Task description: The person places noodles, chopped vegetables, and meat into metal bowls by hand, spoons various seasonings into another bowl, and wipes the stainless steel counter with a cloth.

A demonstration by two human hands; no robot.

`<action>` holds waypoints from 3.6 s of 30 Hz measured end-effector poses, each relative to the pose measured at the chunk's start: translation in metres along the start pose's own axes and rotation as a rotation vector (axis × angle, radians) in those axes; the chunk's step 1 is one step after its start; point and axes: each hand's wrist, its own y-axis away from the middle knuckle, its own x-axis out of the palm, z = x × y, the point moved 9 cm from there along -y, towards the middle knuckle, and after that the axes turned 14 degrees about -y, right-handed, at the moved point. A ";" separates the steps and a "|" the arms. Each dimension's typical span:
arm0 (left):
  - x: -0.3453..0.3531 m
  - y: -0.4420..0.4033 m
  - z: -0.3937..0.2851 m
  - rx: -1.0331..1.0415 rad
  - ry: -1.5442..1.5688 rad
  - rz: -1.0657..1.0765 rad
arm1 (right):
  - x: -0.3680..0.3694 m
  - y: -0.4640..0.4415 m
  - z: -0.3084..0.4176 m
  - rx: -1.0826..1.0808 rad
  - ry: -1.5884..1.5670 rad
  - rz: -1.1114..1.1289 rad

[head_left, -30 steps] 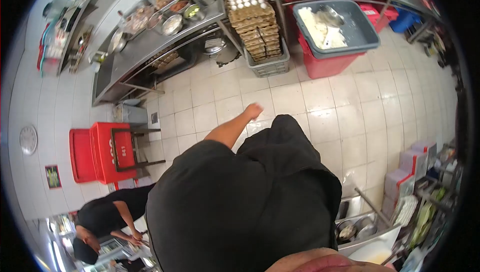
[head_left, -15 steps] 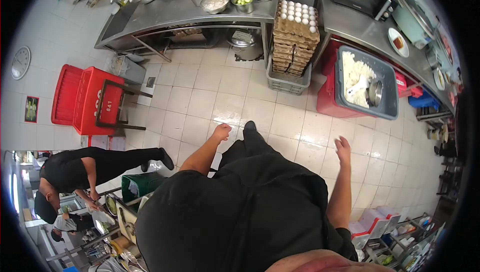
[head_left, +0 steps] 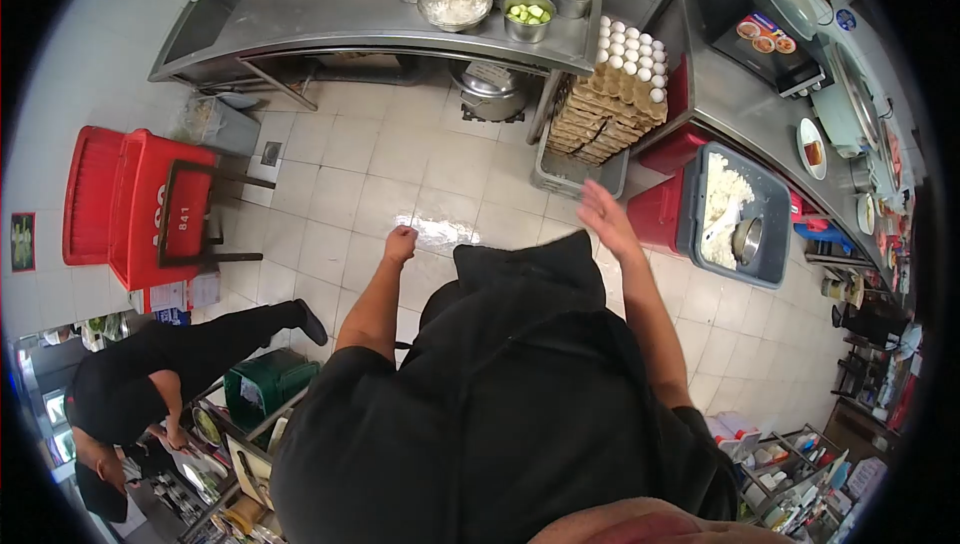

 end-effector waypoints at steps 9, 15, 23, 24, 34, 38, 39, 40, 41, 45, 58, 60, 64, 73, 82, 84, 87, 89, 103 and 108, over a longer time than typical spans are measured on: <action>-0.022 0.001 0.022 -0.149 0.059 -0.041 | 0.046 -0.266 0.159 -0.297 0.313 -0.021; -0.046 0.025 0.030 -0.254 0.104 -0.127 | 0.057 -0.447 0.151 -0.070 0.783 0.083; -0.056 0.038 -0.019 -0.365 0.361 -0.352 | 0.093 -0.474 0.128 0.103 1.155 0.172; -0.051 0.034 -0.024 -0.354 0.317 -0.327 | 0.095 -0.476 0.130 0.087 1.155 0.184; -0.065 -0.036 -0.042 -0.263 0.218 -0.169 | 0.062 -0.484 0.135 0.014 0.280 -0.019; -0.093 -0.076 -0.053 -0.255 0.212 -0.189 | 0.047 -0.496 0.130 0.115 -0.173 -0.117; -0.098 -0.086 -0.058 -0.233 0.181 -0.173 | 0.048 -0.496 0.129 0.136 -0.262 -0.108; -0.101 -0.093 -0.066 -0.220 0.208 -0.175 | 0.050 -0.496 0.127 0.158 -0.352 -0.098; -0.105 -0.098 -0.073 -0.208 0.232 -0.176 | 0.051 -0.497 0.126 0.160 -0.439 -0.087; -0.121 -0.111 -0.118 -0.202 0.414 -0.180 | 0.045 -0.502 0.121 0.240 -0.966 -0.124; -0.066 -0.108 -0.423 0.217 0.750 0.175 | 0.036 -0.500 0.154 -0.083 -0.812 -0.296; -0.056 -0.109 -0.430 0.214 0.735 0.200 | 0.032 -0.500 0.155 -0.092 -0.760 -0.256; -0.049 -0.111 -0.427 0.197 0.737 0.212 | 0.033 -0.493 0.172 -0.163 -0.691 -0.230; -0.065 -0.109 -0.448 0.186 1.155 0.267 | 0.171 -0.465 0.205 -0.355 -0.147 0.025; -0.170 -0.108 -0.404 0.185 1.651 0.167 | 0.434 -0.374 0.187 -0.925 0.617 0.612; -0.200 -0.133 -0.363 0.483 1.695 0.105 | 0.474 -0.353 0.194 -0.979 0.535 0.686; -0.246 -0.095 -0.346 0.320 1.684 -0.099 | 0.522 -0.349 0.159 -0.990 0.477 0.754; -0.256 -0.123 -0.311 0.331 1.815 -0.005 | 0.551 -0.337 0.166 -1.015 0.447 0.806; -0.417 -0.111 -0.132 0.331 1.852 -0.347 | 0.575 -0.501 0.027 -0.329 0.463 0.702; -0.464 -0.123 -0.068 0.235 1.891 -0.535 | 0.594 -0.582 -0.052 0.018 0.480 0.711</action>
